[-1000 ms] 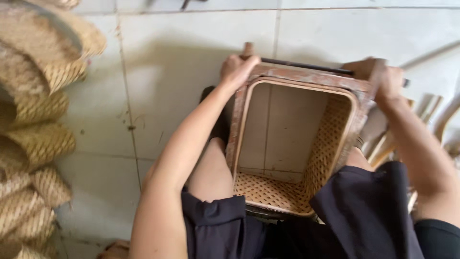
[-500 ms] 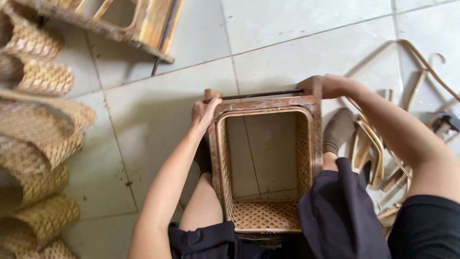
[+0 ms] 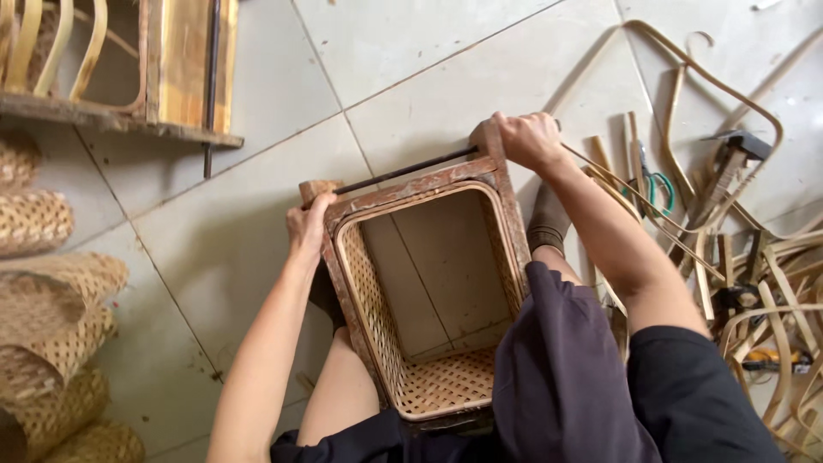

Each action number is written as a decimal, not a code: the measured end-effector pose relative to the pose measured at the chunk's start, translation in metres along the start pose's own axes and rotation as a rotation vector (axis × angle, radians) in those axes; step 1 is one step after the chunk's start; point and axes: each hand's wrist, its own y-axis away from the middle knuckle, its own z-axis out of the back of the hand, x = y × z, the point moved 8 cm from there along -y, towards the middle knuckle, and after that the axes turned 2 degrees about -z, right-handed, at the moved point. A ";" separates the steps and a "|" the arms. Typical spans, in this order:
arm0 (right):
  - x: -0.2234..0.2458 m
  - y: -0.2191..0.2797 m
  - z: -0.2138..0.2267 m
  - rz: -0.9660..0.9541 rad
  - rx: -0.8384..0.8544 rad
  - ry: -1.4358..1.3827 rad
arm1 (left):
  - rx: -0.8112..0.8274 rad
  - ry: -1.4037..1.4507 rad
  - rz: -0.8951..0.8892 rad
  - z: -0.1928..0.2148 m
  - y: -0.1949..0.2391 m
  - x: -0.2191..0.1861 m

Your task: The person assembles a rectangular basket frame by inserting and securing curved bamboo strips into a wooden mold. They use a hammer to tap the strips into place and adjust the frame alignment throughout the process.

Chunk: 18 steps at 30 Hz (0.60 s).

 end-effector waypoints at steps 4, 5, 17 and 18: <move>-0.003 -0.016 0.001 0.205 -0.034 -0.179 | 0.154 -0.063 0.049 0.002 -0.021 -0.010; -0.004 -0.016 -0.004 0.246 0.021 -0.207 | 0.180 -0.064 0.070 -0.002 -0.022 -0.009; -0.076 0.027 0.007 -0.039 0.499 -0.357 | 0.155 -0.051 0.176 -0.003 -0.002 0.001; -0.078 0.041 0.019 -0.057 0.511 -0.471 | 0.205 0.041 0.114 -0.005 0.004 -0.005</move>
